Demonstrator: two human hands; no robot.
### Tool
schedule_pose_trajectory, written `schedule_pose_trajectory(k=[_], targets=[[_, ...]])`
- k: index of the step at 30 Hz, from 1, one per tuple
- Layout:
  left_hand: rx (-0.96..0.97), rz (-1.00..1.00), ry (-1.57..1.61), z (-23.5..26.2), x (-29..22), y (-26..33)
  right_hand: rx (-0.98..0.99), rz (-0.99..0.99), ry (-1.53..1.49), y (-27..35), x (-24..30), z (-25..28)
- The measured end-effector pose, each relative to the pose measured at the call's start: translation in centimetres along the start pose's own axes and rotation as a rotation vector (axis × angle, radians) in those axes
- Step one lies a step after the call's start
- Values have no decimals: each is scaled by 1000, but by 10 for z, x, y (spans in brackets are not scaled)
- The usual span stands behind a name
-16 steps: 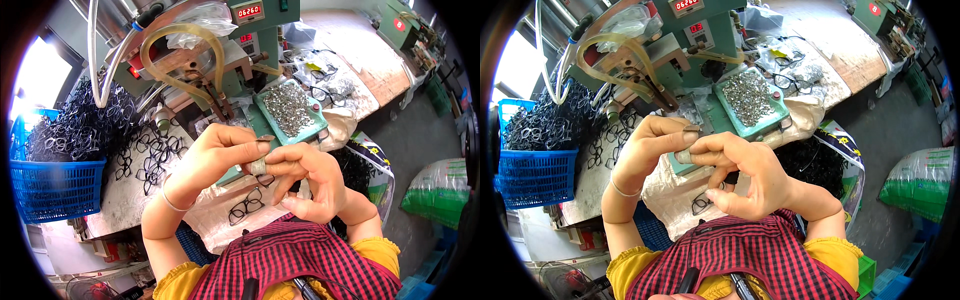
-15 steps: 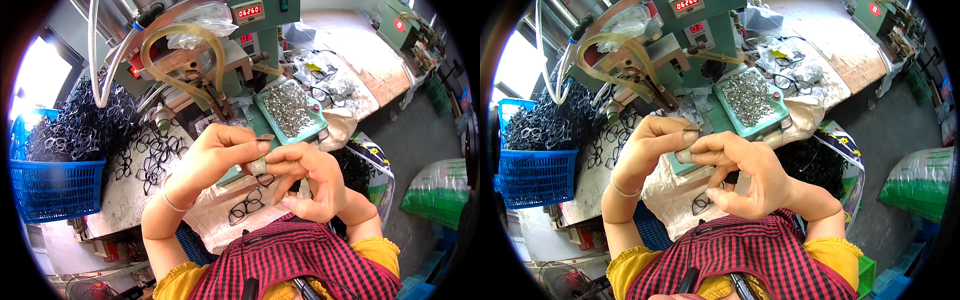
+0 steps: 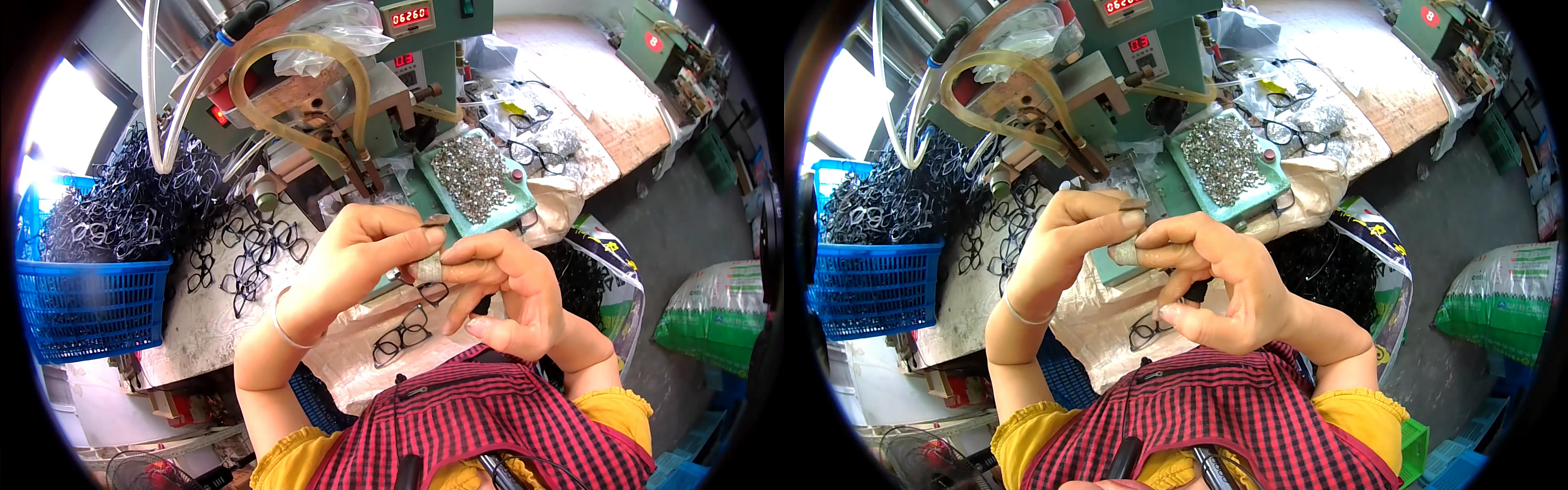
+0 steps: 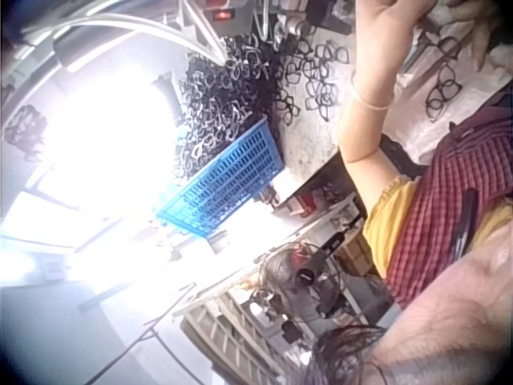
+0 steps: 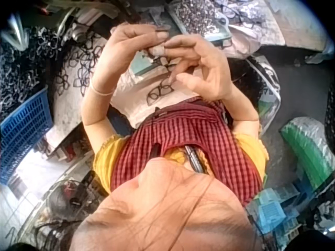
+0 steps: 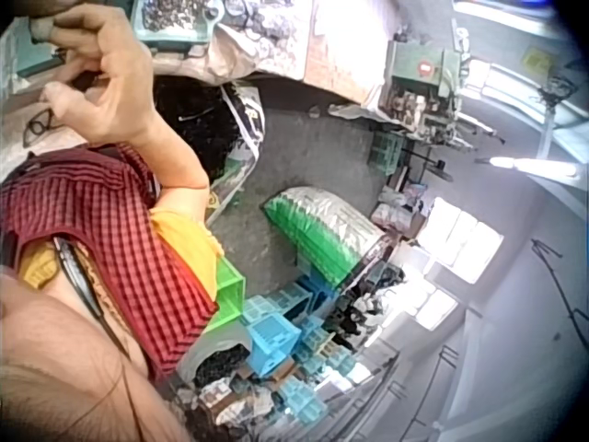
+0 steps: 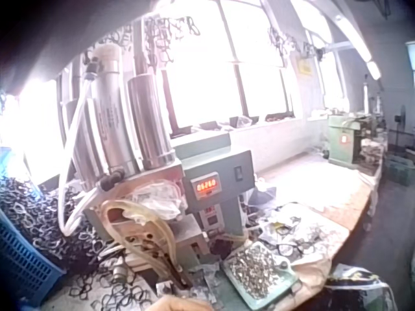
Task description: The person assembles eyeglasses by placing frames into a machine, inserting small metal components, and using a hammer to secure them. They handle multiple frames and components, occasionally adjusting the machine and inspecting the assembled glasses.
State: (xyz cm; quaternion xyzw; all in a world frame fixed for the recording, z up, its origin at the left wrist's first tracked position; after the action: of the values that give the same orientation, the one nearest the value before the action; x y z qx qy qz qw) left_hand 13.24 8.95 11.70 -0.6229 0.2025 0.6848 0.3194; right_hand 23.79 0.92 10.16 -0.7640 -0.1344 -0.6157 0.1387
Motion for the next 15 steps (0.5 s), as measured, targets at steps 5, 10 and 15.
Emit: schedule_pose_trajectory(k=[5, 10, 15], targets=[[-121, -584, -520, -4, -68, 20, 15, -34, -82, -1, 1, 1], [-50, -1111, -1131, -46, -84, 71, 92, -119, -320, -10, 1, 3], [-51, -1108, -1641, -69, -60, 93, 73, -64, -439, -13, -3, 17]])
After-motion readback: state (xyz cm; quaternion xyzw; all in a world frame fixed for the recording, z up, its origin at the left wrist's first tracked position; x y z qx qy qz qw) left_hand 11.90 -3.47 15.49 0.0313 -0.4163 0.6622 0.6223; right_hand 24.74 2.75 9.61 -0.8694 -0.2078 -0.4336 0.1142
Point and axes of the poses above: each hand's wrist, its own y-axis away from the middle knuckle, its own z-axis out of the back of the hand, x = y × z, the point moved 10 cm from there along -y, towards the middle knuckle, and after that the axes turned 11 degrees about -z, right-handed, at the moved point
